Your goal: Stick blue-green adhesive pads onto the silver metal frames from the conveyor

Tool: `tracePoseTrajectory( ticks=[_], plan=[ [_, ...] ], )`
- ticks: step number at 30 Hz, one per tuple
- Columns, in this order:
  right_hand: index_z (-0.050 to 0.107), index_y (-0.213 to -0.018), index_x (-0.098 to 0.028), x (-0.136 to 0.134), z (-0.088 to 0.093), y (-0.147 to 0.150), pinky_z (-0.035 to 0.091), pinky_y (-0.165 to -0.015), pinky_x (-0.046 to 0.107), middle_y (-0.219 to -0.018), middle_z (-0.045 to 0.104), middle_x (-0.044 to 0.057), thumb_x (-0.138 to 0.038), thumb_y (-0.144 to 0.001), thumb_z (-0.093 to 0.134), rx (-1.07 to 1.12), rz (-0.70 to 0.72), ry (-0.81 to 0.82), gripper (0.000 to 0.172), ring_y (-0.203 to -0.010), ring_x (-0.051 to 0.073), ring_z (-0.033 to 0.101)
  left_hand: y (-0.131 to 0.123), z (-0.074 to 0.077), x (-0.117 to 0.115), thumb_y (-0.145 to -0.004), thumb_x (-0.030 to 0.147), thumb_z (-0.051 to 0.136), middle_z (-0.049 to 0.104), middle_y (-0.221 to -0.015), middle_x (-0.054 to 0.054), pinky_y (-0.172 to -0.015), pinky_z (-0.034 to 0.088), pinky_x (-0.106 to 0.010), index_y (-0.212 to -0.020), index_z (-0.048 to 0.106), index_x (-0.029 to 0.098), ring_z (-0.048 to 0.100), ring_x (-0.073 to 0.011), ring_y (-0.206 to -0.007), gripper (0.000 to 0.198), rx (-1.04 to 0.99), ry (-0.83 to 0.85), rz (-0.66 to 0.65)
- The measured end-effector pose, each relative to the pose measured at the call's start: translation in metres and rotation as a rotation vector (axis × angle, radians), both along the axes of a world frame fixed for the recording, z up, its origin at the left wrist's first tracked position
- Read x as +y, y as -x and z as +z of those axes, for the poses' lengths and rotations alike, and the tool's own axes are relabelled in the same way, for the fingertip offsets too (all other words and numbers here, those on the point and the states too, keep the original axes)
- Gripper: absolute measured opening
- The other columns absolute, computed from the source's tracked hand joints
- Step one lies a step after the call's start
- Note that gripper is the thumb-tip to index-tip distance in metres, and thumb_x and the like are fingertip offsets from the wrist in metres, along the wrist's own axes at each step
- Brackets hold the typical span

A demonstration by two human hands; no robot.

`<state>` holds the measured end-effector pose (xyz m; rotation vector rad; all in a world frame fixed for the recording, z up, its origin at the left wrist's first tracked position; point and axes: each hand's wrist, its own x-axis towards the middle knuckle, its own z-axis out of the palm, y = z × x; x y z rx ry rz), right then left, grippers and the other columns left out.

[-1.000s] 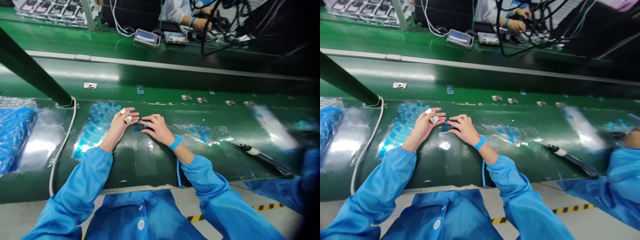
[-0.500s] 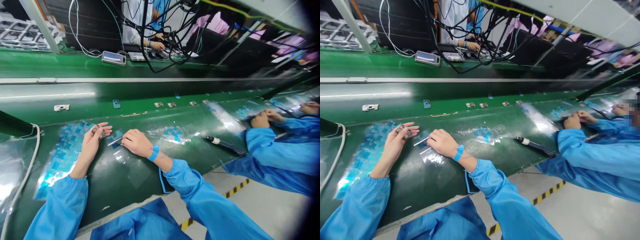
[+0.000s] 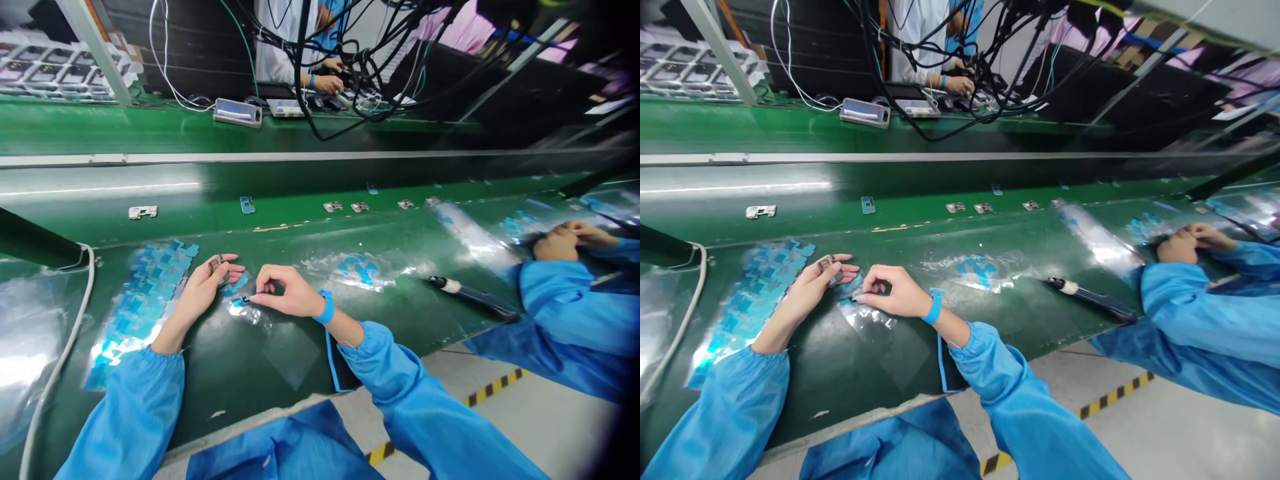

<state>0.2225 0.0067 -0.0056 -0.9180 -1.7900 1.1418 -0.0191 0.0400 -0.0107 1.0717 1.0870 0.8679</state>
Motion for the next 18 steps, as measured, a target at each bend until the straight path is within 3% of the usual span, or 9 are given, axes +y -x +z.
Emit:
tracePoseTrajectory(
  ticks=[5, 8, 11, 13, 18],
  plan=[
    [0.07, -0.087, -0.024, 0.005, -0.004, 0.009, 0.061, -0.071, 0.032, -0.077, 0.073, -0.003, -0.051, -0.073, 0.105, 0.36, -0.257, 0.395, 0.047, -0.067, 0.015, 0.069, -0.01, 0.009, -0.012, -0.099, 0.048, 0.079, 0.085, -0.106, -0.009, -0.082, 0.059, -0.027, -0.132, 0.074, 0.016, 0.074, -0.014, -0.081, 0.047, -0.098, -0.095, 0.101],
    [0.07, -0.09, -0.023, 0.005, -0.01, 0.013, 0.066, -0.076, 0.034, -0.079, 0.077, -0.001, -0.052, -0.073, 0.105, 0.435, -0.273, 0.475, 0.048, -0.071, 0.017, 0.078, -0.023, 0.013, -0.023, -0.093, 0.046, 0.088, 0.084, -0.097, -0.006, -0.073, 0.056, -0.025, -0.123, 0.077, 0.015, 0.07, -0.0118, -0.073, 0.045, -0.157, -0.078, 0.076],
    [0.069, -0.091, -0.023, 0.001, -0.012, 0.015, 0.068, -0.076, 0.035, -0.079, 0.077, -0.001, -0.053, -0.077, 0.103, 0.418, -0.213, 0.503, 0.048, -0.072, 0.018, 0.079, -0.033, 0.015, -0.03, -0.081, 0.048, 0.097, 0.074, -0.075, 0.0, -0.067, 0.053, -0.024, -0.097, 0.076, 0.015, 0.065, -0.0104, -0.063, 0.042, -0.089, -0.069, 0.123],
    [0.07, -0.094, -0.023, -0.001, -0.011, 0.013, 0.067, -0.079, 0.036, -0.084, 0.079, 0.001, -0.053, -0.083, 0.098, 0.327, -0.191, 0.426, 0.042, -0.075, 0.018, 0.078, -0.034, 0.016, -0.031, -0.079, 0.049, 0.098, 0.068, -0.067, 0.002, -0.066, 0.051, -0.024, -0.084, 0.073, 0.016, 0.062, -0.01, -0.061, 0.042, -0.02, -0.072, 0.163],
    [0.076, -0.096, -0.026, 0.002, 0.0, -0.001, 0.062, -0.084, 0.041, -0.093, 0.078, 0.005, -0.038, -0.103, 0.078, -0.107, -0.267, -0.129, 0.014, -0.086, 0.022, 0.072, -0.027, 0.017, -0.025, -0.084, 0.05, 0.094, 0.068, -0.063, 0.001, -0.069, 0.049, -0.027, -0.082, 0.075, 0.017, 0.06, -0.0115, -0.06, 0.038, 0.135, -0.117, 0.122]
  ],
)
